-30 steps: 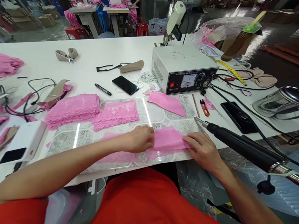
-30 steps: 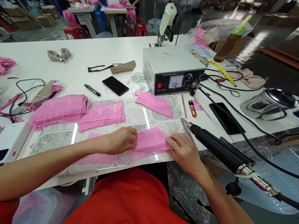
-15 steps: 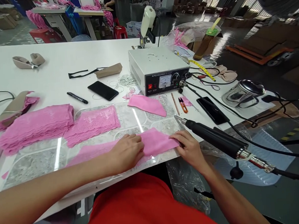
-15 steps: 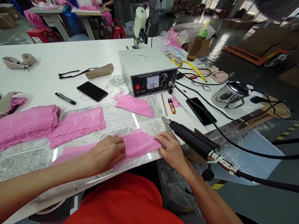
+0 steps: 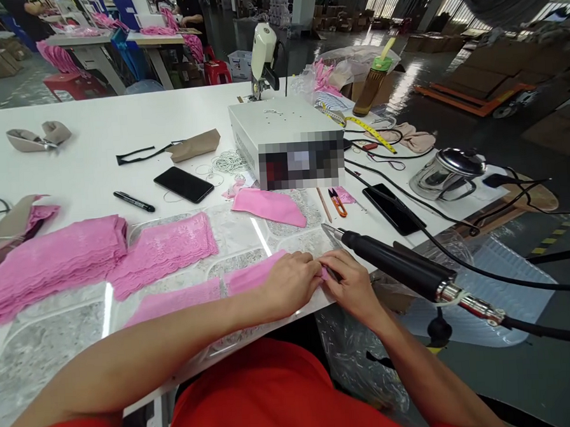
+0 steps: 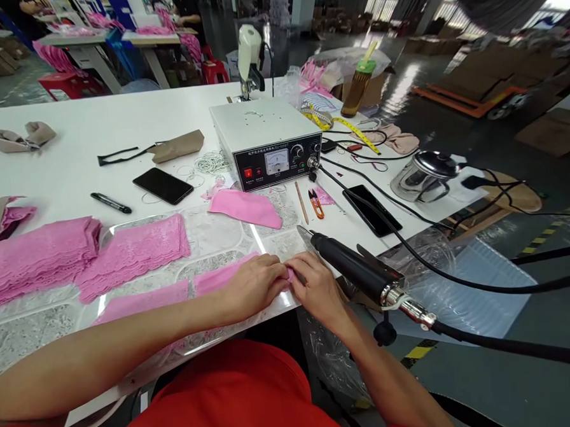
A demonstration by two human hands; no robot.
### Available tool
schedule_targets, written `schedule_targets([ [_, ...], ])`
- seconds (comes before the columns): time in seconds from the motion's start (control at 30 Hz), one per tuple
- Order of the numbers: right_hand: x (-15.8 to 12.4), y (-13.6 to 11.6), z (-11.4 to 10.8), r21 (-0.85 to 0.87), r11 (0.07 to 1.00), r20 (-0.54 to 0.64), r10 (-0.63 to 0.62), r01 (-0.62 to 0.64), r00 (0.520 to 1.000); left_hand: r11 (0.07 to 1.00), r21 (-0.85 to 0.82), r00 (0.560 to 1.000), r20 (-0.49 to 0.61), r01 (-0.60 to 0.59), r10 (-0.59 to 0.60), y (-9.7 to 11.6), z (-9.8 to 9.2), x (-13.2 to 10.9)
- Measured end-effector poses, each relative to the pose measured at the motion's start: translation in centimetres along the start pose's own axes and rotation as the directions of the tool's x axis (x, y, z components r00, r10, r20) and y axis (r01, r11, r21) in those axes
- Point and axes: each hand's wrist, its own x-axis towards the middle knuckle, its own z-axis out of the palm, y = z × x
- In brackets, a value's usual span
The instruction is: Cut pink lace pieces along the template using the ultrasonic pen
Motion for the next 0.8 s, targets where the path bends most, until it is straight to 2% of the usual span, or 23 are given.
schedule_targets([
  [0.07,-0.1,-0.1,-0.2,0.007,0.999,-0.021,0.033,-0.032,0.999,0.997,-0.069,1.0,-0.009,0.024,-0.024,-0.5,-0.1,0.0],
  [0.17,-0.6,-0.6,-0.8,0.029,0.989,-0.053,0.149,-0.148,0.987,0.982,-0.178,0.997,-0.019,0.066,-0.071,-1.3,-0.3,0.0],
  [0.33,-1.0,-1.8,-1.5,0.11,0.942,0.022,0.318,-0.318,0.948,0.946,-0.312,0.995,-0.018,0.084,-0.094,-1.8,-0.2,-0.1],
  [0.5,-0.4,-2.5,-1.1,0.229,0.914,0.089,0.322,-0.334,0.942,0.926,-0.372,0.997,-0.019,0.063,-0.075,-1.9,0.2,-0.2],
  [0.8,-0.6,-2.7,-1.2,0.254,0.89,0.082,0.371,-0.379,0.925,0.911,-0.413,0.999,-0.032,0.019,-0.036,-2.1,-0.1,-0.3],
])
